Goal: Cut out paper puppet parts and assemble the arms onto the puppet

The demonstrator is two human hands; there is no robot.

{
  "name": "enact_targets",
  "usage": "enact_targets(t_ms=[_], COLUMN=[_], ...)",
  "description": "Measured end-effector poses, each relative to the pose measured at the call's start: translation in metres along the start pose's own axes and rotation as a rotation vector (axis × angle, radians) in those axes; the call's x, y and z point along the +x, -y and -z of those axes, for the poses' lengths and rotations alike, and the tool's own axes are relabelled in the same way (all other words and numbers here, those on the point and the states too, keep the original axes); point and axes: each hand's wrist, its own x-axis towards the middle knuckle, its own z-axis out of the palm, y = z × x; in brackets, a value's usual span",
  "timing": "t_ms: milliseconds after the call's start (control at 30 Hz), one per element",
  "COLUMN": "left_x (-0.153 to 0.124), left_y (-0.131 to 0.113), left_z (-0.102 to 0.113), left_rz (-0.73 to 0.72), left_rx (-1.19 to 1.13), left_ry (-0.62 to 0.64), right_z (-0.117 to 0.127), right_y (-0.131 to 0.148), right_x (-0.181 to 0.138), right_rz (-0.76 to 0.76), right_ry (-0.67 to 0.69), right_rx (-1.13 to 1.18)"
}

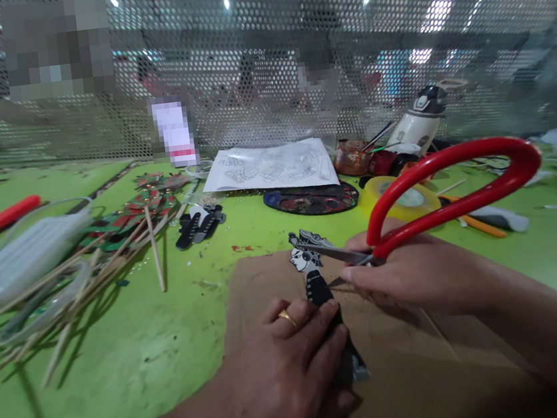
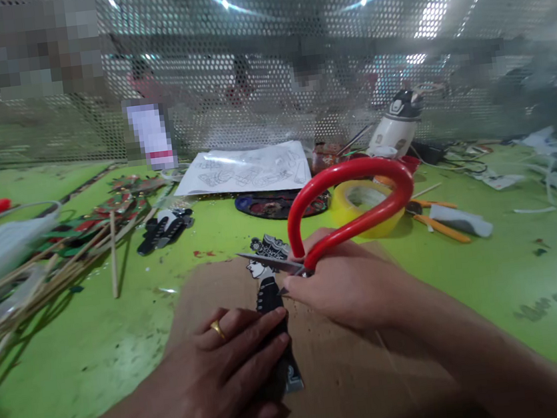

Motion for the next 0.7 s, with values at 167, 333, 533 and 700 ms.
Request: enact_targets(t_ms=[167, 333, 533, 700], left_x=[0.0004, 0.0004, 0.0005, 0.0003], left_y=[-0.0012, -0.0027, -0.0018, -0.0017], left_z=[0.0006, 0.0016, 0.0006, -0.0023], left_rz=[0.019, 0.031, 0.018, 0.006], left_rx=[-0.012, -0.025, 0.003, 0.017], left_ry=[0.075, 0.110, 0.049, 0.014], right_z=[-0.0011, -0.0007, -0.0009, -0.0018], right_y=[-0.0009, -0.0007, 0.0001, -0.0013], right_x=[-0.0006, -0.0013, 0.0003, 0.0007], right_rz=[-0.002, 0.012, 0.021, 0.041], right_ry=[-0.008, -0.005, 0.012, 0.000], right_rx=[-0.001, 0.004, 0.042, 0.068])
